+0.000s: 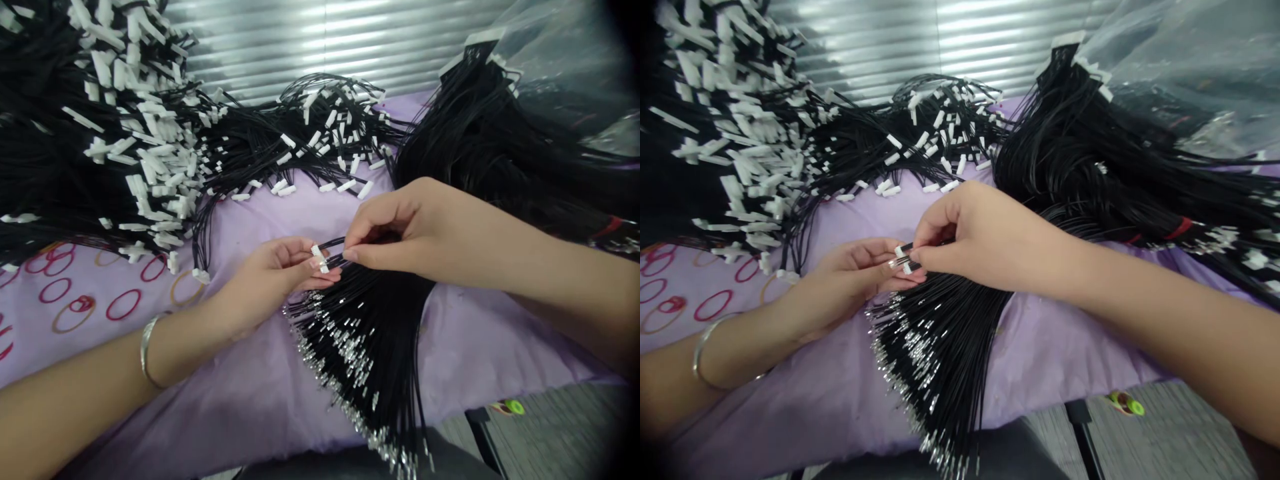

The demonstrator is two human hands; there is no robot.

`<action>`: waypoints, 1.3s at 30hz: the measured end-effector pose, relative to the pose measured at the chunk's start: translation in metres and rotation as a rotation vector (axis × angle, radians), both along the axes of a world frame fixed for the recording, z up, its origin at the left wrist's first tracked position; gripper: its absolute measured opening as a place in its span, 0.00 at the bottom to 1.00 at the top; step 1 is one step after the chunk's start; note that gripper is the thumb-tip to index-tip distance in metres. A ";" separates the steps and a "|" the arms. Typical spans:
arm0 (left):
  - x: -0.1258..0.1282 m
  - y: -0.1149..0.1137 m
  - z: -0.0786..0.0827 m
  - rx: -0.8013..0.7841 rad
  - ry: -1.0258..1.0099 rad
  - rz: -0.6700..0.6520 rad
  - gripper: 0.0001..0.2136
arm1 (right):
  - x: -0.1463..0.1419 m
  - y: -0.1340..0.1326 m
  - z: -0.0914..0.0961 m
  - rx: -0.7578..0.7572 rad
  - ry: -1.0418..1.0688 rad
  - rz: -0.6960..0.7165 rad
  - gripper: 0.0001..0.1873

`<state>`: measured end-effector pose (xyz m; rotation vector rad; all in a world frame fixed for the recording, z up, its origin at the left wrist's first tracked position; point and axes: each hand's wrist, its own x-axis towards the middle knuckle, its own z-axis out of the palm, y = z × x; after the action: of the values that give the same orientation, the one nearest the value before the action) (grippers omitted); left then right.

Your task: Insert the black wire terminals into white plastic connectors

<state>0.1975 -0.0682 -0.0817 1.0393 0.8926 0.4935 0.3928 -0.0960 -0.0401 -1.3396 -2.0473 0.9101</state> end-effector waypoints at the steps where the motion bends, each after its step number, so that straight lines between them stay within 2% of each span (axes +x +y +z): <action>1: 0.000 0.000 -0.001 0.007 -0.002 -0.006 0.03 | 0.000 0.001 -0.002 -0.001 -0.010 -0.024 0.05; 5: -0.001 0.000 -0.003 0.027 -0.020 -0.042 0.04 | 0.002 0.005 -0.010 -0.023 -0.061 -0.079 0.05; 13: -0.002 0.001 -0.003 0.035 -0.013 -0.059 0.05 | 0.004 0.003 -0.017 -0.026 -0.034 -0.068 0.06; 24: -0.002 0.000 -0.001 0.004 -0.013 -0.063 0.03 | 0.003 0.000 -0.021 0.051 -0.020 -0.077 0.05; 31: -0.002 0.001 0.001 -0.028 0.007 -0.034 0.04 | -0.001 -0.002 -0.023 0.216 -0.071 -0.054 0.04; 39: -0.002 0.002 0.002 -0.062 -0.005 -0.028 0.01 | -0.002 -0.004 -0.027 0.263 -0.048 -0.029 0.05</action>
<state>0.1958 -0.0661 -0.0795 0.9922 0.8831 0.4420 0.3909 -0.1001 -0.0672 -1.2549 -2.0934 0.5767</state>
